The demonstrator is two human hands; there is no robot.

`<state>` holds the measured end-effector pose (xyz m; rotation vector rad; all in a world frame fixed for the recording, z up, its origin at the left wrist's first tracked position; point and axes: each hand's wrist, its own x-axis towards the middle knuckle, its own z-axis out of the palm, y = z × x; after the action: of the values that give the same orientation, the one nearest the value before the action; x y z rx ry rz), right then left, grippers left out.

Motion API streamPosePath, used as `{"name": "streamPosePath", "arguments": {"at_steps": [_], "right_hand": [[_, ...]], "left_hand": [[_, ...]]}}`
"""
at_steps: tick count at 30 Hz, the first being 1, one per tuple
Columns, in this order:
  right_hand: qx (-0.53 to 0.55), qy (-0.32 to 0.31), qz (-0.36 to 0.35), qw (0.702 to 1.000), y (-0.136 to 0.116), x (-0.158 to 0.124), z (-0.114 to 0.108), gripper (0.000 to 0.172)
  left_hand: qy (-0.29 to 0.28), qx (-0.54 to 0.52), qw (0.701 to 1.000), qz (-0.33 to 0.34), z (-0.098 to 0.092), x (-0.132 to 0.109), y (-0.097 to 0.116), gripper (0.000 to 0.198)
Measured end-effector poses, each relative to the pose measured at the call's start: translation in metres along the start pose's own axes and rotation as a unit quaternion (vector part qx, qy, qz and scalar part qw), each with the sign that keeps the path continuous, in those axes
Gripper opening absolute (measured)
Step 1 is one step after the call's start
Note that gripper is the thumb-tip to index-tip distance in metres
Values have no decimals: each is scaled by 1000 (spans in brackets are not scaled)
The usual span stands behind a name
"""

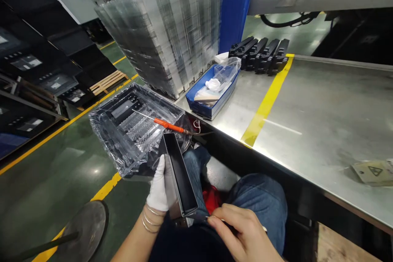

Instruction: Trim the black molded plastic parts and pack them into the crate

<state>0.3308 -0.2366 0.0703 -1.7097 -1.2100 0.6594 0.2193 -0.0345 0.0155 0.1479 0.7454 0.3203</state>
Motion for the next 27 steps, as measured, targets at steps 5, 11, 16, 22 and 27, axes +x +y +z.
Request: {"name": "streamPosePath", "arguments": {"at_steps": [5,11,16,22,27], "right_hand": [[20,-46,12,999,2,-1,2,28],[2,-17,-20,1000,-7,2,4,29],[-64,153,-57,984,-10,2,14,25],[-76,191,-28,978,3,-5,23,27],[-68,160,-57,983,0,-3,19,25]], "left_hand": [[33,-19,999,10,10,-6,1,27],[77,-31,995,46,18,-7,1,27],[149,-34,982,115,20,-8,3,38],[133,-59,968,204,4,-7,11,27],[105,-26,962,251,-29,0,15,36]]}}
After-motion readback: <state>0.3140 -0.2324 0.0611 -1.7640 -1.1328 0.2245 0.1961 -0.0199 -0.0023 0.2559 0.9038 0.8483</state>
